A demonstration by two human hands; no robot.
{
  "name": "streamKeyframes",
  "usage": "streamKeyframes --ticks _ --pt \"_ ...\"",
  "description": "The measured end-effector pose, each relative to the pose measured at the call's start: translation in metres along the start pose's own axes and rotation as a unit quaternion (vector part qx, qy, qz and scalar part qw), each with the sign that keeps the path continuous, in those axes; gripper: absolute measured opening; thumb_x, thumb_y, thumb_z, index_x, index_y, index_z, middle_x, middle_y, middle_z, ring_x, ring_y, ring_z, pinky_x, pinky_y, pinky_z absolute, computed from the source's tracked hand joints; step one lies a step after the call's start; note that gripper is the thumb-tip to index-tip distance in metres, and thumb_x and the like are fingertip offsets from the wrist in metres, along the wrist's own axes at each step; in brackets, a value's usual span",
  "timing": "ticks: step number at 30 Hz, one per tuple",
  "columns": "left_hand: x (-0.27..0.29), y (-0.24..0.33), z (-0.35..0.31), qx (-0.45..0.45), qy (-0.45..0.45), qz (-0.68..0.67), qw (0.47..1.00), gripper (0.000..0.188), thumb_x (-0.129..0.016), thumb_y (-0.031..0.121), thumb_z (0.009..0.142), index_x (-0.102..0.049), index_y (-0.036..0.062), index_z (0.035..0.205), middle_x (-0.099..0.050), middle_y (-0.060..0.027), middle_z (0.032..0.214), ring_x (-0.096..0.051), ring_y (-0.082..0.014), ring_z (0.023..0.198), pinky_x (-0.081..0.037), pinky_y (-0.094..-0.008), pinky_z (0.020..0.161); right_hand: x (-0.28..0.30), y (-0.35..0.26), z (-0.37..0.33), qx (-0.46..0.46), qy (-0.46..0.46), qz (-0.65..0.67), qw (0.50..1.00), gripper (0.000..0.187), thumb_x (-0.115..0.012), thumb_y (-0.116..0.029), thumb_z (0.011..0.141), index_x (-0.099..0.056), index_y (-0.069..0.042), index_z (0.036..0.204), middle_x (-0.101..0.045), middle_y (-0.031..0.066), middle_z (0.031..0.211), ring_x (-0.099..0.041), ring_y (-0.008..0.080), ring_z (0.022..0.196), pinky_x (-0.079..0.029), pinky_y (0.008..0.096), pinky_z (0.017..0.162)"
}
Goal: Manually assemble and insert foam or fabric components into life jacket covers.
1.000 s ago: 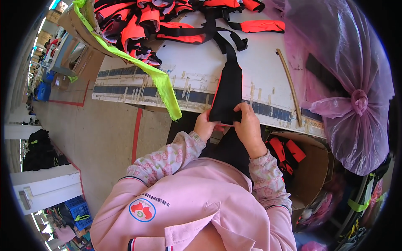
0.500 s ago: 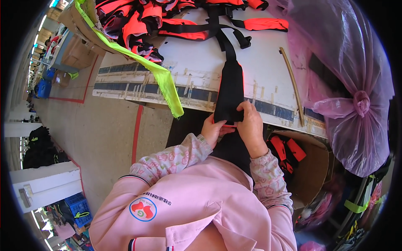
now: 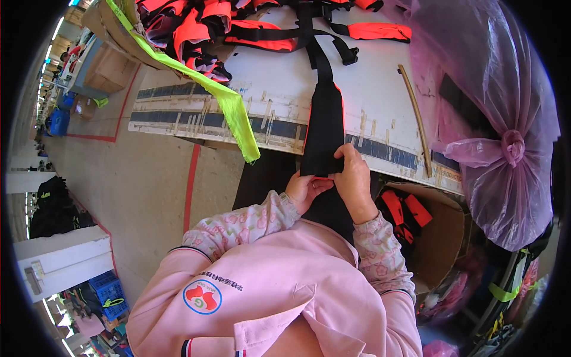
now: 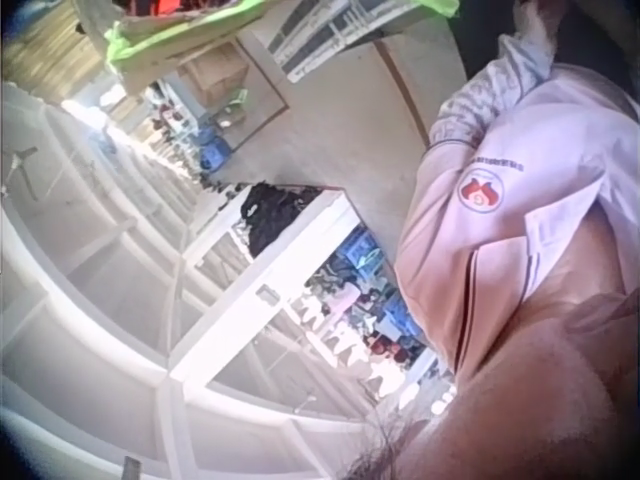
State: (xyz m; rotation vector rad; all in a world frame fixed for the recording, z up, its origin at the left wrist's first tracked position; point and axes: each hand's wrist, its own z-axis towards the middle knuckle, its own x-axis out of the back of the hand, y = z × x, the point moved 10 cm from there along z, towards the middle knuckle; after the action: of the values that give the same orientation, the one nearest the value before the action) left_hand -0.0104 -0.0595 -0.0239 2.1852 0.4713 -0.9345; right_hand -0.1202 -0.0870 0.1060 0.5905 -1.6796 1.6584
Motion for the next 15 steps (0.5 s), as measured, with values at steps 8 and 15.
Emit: streamKeyframes --ticks 8,15 --pt "-0.012 -0.002 0.012 0.013 -0.041 -0.024 0.999 0.028 -0.046 0.023 0.091 -0.055 0.0051 0.110 -0.063 -0.0148 0.096 -0.064 -0.0260 0.085 -0.051 -0.0408 0.079 -0.008 0.008 -0.003 -0.040 -0.001 0.031 0.999 0.042 -0.067 0.007 0.057 -0.046 -0.007 0.091 -0.057 0.0139 0.088 -0.056 0.0381 0.079 -0.044 0.0447 0.069" --pt "-0.008 0.015 0.015 0.009 0.024 0.055 0.998 0.030 -0.046 0.024 0.091 -0.055 0.0014 0.109 -0.064 -0.0141 0.094 -0.065 -0.0258 0.081 -0.054 -0.0383 0.074 0.001 0.000 0.003 0.037 -0.034 -0.002 0.999 0.041 -0.059 0.012 0.060 -0.045 -0.006 0.094 -0.056 0.0164 0.090 -0.054 0.0392 0.086 -0.043 0.0438 0.071"
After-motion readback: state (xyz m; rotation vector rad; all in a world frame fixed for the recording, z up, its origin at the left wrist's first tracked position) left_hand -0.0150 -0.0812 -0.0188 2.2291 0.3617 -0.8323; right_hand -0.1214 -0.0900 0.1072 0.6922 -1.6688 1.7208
